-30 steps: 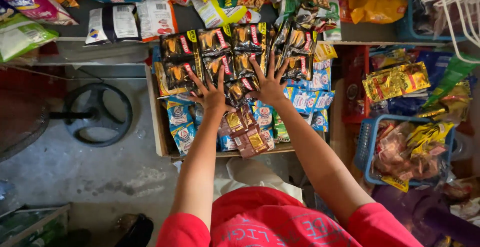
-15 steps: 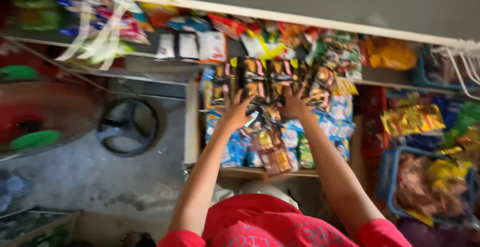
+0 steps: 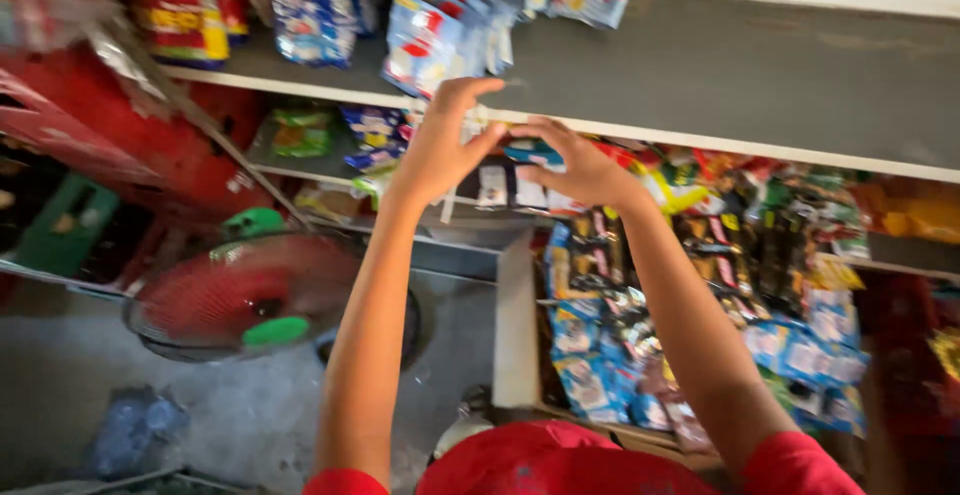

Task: Organizing and stocking various drink and snack packets on retail shelves.

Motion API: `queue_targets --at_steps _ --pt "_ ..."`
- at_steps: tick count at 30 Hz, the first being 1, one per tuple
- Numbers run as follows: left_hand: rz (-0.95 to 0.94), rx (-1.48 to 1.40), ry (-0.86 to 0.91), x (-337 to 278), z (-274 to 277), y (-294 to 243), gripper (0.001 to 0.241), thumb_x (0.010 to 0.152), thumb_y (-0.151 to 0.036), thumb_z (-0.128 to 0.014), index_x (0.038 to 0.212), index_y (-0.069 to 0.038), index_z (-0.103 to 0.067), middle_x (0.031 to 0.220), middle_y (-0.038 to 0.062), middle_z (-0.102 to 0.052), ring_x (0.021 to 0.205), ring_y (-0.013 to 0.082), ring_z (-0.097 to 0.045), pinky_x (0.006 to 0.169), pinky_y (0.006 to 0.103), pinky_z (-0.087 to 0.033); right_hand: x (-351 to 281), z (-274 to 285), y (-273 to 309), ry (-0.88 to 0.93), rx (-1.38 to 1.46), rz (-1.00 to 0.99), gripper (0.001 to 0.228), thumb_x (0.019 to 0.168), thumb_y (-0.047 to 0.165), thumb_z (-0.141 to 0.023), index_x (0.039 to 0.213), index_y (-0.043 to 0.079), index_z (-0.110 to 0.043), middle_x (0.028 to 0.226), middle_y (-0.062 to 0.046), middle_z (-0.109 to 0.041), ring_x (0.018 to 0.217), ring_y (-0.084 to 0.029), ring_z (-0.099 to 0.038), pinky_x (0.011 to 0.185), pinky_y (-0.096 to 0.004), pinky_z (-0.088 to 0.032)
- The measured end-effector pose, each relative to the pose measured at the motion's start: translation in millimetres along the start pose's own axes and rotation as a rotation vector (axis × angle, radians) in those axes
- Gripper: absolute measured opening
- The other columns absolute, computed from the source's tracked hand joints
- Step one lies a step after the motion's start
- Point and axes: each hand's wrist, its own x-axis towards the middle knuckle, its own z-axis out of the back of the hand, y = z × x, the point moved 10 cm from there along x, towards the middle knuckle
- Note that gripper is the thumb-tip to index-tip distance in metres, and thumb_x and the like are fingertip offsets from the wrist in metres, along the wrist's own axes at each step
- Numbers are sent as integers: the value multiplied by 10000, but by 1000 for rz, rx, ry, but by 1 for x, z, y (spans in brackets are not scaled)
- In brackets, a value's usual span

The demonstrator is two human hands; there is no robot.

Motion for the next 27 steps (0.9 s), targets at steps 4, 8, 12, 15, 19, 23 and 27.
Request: queue_targets --at_steps 4,8,12,15,19,23,27 --pt "17 127 -30 4 23 81 440 959 -133 -733 1376 -106 -593 1374 152 -590 1314 354 -528 1121 427 -433 69 -12 -11 -179 22 65 656 950 345 -773 1490 128 -470 1473 -162 -556 1420 -332 -496 1204 -420 -374" --pt "-19 279 3 7 -1 139 474 933 -156 -715 1382 -96 -573 1428 185 -528 1364 410 -468 1164 488 -362 133 -13 -51 -354 -239 -16 687 915 327 -845 1510 200 -526 1576 -194 -394 1469 -405 -386 1207 -515 -359" --pt "76 281 162 8 -44 187 606 926 -151 -667 1484 -74 -446 1525 263 -316 1395 515 -327 1121 527 -344 173 6 -40 -385 -311 -398 804 768 388 -876 1470 267 -505 1643 -212 -130 1455 -553 -149 945 -726 -332" --pt "-42 287 89 -4 -51 192 609 919 -109 -663 1485 -86 -439 1571 285 -257 1440 513 -339 1170 528 -380 174 -4 -70 -256 -393 -556 815 716 418 -894 1442 312 -537 1633 -170 -135 1469 -570 -54 913 -816 -256" --pt "174 94 167 -7 -38 175 676 918 -91 -595 1547 -118 -351 1626 270 -240 1369 497 -443 1065 502 -478 169 -17 -107 -442 -579 -225 807 685 500 -962 1337 163 -628 1506 -243 -305 1418 -501 -334 1081 -744 -233" --pt "93 40 28 -7 -32 184 807 932 -125 -704 1575 -49 -221 1534 294 -285 1371 533 -426 1091 495 -452 167 -20 -94 -491 -525 -260 587 709 363 -929 1212 143 -721 1414 -184 -441 1197 -469 -427 1030 -565 -382" --pt "180 -181 -79 -6 -19 192 910 946 -210 -728 1609 -46 -126 1490 252 -343 1378 407 -504 1148 464 -431 151 -19 -69 -510 -490 -106 425 763 245 -900 1119 91 -725 1308 -185 -532 1147 -403 -507 980 -523 -417"
